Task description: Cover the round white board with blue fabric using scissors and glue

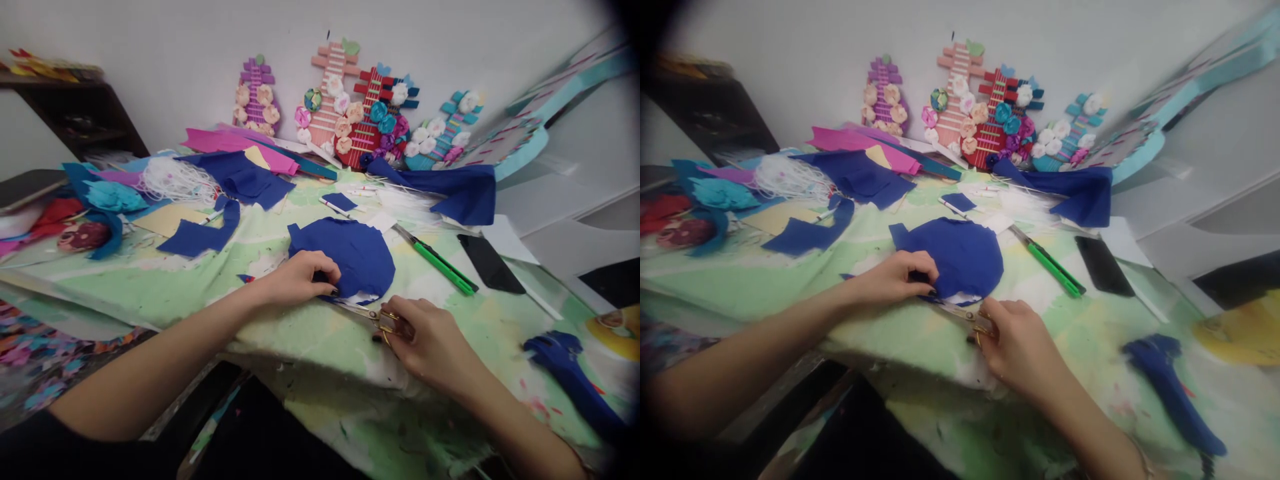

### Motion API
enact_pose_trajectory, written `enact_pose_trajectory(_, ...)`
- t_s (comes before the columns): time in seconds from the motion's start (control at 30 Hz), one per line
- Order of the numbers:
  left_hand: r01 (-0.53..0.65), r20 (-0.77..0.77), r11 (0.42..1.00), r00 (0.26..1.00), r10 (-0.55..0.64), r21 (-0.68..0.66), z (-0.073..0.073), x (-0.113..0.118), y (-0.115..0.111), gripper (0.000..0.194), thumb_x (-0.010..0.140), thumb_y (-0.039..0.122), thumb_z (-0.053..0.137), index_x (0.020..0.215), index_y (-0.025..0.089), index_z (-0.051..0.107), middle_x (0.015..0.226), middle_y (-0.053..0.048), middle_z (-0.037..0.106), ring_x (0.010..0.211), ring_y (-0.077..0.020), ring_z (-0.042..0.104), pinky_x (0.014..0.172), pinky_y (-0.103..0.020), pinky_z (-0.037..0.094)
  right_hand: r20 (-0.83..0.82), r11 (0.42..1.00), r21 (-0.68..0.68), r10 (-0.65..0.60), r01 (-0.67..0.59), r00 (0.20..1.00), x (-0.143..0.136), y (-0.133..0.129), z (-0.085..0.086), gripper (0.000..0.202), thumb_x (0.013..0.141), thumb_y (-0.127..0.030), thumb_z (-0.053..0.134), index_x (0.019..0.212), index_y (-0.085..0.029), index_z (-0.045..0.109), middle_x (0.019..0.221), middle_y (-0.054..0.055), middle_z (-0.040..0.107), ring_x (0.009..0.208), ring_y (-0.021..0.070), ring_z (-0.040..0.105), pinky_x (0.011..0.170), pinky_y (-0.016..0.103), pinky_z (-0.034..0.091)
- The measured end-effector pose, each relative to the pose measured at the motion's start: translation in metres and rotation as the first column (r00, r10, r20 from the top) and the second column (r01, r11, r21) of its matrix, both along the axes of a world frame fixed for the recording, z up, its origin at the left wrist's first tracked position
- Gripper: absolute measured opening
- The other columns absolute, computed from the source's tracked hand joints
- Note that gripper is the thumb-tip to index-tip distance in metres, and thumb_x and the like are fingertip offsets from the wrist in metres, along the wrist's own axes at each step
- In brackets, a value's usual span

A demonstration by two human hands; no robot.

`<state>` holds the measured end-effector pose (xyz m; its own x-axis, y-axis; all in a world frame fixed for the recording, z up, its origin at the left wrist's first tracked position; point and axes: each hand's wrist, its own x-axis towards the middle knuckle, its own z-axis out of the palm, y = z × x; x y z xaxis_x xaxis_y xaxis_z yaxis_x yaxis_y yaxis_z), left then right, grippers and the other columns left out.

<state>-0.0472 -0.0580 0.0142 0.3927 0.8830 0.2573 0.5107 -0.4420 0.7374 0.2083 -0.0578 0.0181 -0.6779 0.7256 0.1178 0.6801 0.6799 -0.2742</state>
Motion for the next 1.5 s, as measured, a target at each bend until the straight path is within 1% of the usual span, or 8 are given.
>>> enact_pose_trajectory(0.37,-0.004,0.033,1.000,0.999,0.005,-0.024,0.000,0.002,0.001,0.010,0.072,0.006,0.065,0.072,0.017,0.066,0.076,-0.001,0.065,0.079,-0.0143,0.056,0.076,-0.028,0.043,0.016,0.998,0.037,0.047,-0.048,0.999,-0.026,0.005,-0.001,0.009,0.072,-0.014,0.052,0.080,-0.020,0.051,0.067,0.002,0.054,0.067,0.0172,0.049,0.061,0.027,0.030)
enact_pose_trajectory(0.67,-0.035,0.041,0.998,0.998,0.037,-0.053,0.003,0.001,0.000,0.008,0.072,0.007,0.062,0.071,0.015,0.065,0.074,0.000,0.062,0.076,-0.0132,0.055,0.073,-0.027,0.042,0.026,0.993,0.110,0.042,-0.045,0.999,-0.025,0.004,-0.004,0.006,0.072,-0.016,0.052,0.076,-0.020,0.055,0.064,0.002,0.056,0.063,0.0170,0.048,0.057,0.027,0.028)
enact_pose_trajectory(0.9,-0.047,0.235,0.983,0.968,0.088,-0.175,0.002,-0.001,0.002,0.004,0.071,0.017,0.063,0.070,0.014,0.062,0.065,0.002,0.056,0.060,-0.0097,0.050,0.057,-0.023,0.040,-0.019,0.984,0.168,0.064,-0.060,0.998,-0.021,0.004,-0.010,0.008,0.075,-0.017,0.052,0.080,-0.020,0.057,0.066,0.003,0.059,0.065,0.0183,0.050,0.059,0.027,0.029)
enact_pose_trajectory(1.1,-0.220,0.445,0.969,0.860,0.249,-0.116,0.007,-0.012,-0.008,0.011,0.070,0.024,0.067,0.071,0.015,0.061,0.072,-0.001,0.059,0.068,-0.0126,0.055,0.067,-0.028,0.045,-0.026,0.999,0.046,0.014,-0.013,1.000,-0.016,0.004,-0.006,0.008,0.073,-0.016,0.053,0.080,-0.020,0.052,0.065,0.001,0.056,0.064,0.0172,0.047,0.058,0.026,0.029)
enact_pose_trajectory(1.23,-0.459,0.337,0.886,0.845,0.416,0.059,0.013,-0.033,-0.027,0.006,0.075,0.023,0.061,0.073,0.018,0.061,0.075,-0.001,0.061,0.073,-0.0149,0.056,0.071,-0.031,0.045,-0.029,0.999,0.017,0.047,-0.046,0.998,-0.011,0.004,-0.002,0.012,0.071,-0.016,0.054,0.082,-0.019,0.051,0.071,0.003,0.056,0.067,0.0176,0.046,0.063,0.028,0.032)
enact_pose_trajectory(1.37,-0.711,0.121,0.657,0.697,0.707,0.252,0.014,-0.068,-0.041,0.006,0.076,0.024,0.059,0.072,0.021,0.058,0.072,0.001,0.058,0.069,-0.0158,0.053,0.069,-0.033,0.044,-0.013,0.997,0.033,0.071,-0.070,0.997,-0.004,0.005,-0.002,0.009,0.071,-0.016,0.054,0.079,-0.019,0.051,0.075,0.005,0.055,0.072,0.0197,0.046,0.063,0.029,0.032)
enact_pose_trajectory(1.43,-0.732,-0.044,0.595,0.618,0.785,0.331,0.012,-0.087,-0.044,0.004,0.077,0.025,0.056,0.079,0.022,0.059,0.075,0.001,0.058,0.072,-0.0187,0.054,0.073,-0.037,0.045,-0.020,0.996,0.057,0.071,-0.069,0.997,0.000,0.006,-0.002,0.007,0.072,-0.018,0.054,0.079,-0.019,0.052,0.074,0.006,0.055,0.072,0.0201,0.045,0.063,0.030,0.032)
enact_pose_trajectory(1.5,-0.696,-0.197,0.595,0.569,0.798,0.401,0.008,-0.100,-0.045,0.017,0.077,0.024,0.054,0.093,0.024,0.059,0.082,-0.001,0.060,0.081,-0.0235,0.055,0.079,-0.042,0.044,-0.031,0.995,0.082,0.062,-0.060,0.998,0.004,0.008,-0.001,0.006,0.074,-0.020,0.054,0.080,-0.019,0.053,0.073,0.005,0.054,0.072,0.0202,0.045,0.063,0.030,0.032)
